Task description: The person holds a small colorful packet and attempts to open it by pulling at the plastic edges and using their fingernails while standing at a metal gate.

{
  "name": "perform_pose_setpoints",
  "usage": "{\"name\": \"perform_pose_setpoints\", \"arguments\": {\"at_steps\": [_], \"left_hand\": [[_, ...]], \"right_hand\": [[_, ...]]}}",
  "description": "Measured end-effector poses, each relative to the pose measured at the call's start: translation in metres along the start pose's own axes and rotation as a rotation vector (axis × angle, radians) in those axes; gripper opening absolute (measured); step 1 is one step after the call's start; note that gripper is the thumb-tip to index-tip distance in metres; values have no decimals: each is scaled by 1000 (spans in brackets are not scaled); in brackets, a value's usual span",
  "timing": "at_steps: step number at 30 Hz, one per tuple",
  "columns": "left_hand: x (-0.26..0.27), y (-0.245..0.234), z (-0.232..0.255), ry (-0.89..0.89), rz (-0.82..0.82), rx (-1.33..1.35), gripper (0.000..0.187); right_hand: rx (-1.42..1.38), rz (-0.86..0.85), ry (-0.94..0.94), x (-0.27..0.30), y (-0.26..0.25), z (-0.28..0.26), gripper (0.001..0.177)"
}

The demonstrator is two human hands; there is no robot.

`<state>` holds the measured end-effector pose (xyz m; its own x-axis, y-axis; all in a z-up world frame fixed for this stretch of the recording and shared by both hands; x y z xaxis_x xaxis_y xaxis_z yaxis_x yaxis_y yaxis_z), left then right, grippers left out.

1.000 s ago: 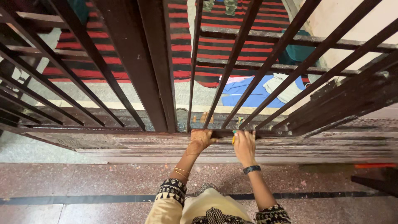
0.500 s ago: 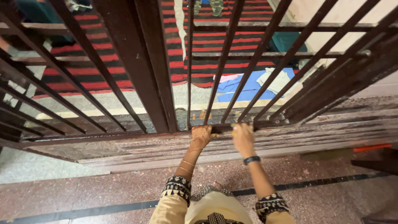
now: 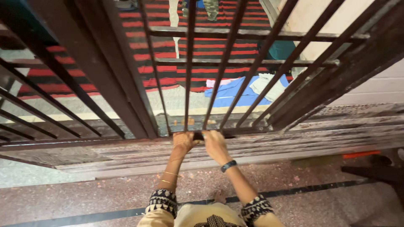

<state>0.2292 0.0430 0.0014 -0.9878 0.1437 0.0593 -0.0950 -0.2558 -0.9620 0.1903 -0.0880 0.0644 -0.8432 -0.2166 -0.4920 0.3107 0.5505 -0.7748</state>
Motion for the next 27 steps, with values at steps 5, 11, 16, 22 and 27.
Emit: {"name": "perform_pose_setpoints", "arguments": {"at_steps": [5, 11, 16, 22, 27], "left_hand": [[4, -22, 11, 56, 224, -107, 87], [9, -33, 17, 85, 307, -88, 101], [7, -26, 14, 4, 168, -142, 88], [7, -32, 17, -13, 272, -66, 113], [8, -26, 14, -4, 264, -85, 106]], "right_hand": [[-62, 23, -127, 3, -21, 26, 17], [108, -12, 170, 18, -67, 147, 19], [57, 195, 13, 25, -96, 145, 16], [12, 9, 17, 15, -42, 96, 19], [-55, 120, -242, 8, -25, 6, 25]]}}
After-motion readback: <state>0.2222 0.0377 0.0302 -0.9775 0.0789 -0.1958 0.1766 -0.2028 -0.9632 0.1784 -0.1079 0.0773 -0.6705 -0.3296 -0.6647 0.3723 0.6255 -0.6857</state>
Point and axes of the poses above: each hand's wrist, its own x-axis away from the middle knuckle, its own y-axis out of the palm, z = x × y, the point moved 10 cm from there along -x, towards the middle knuckle, and after that the axes turned 6 degrees about z, right-handed, at the moved point
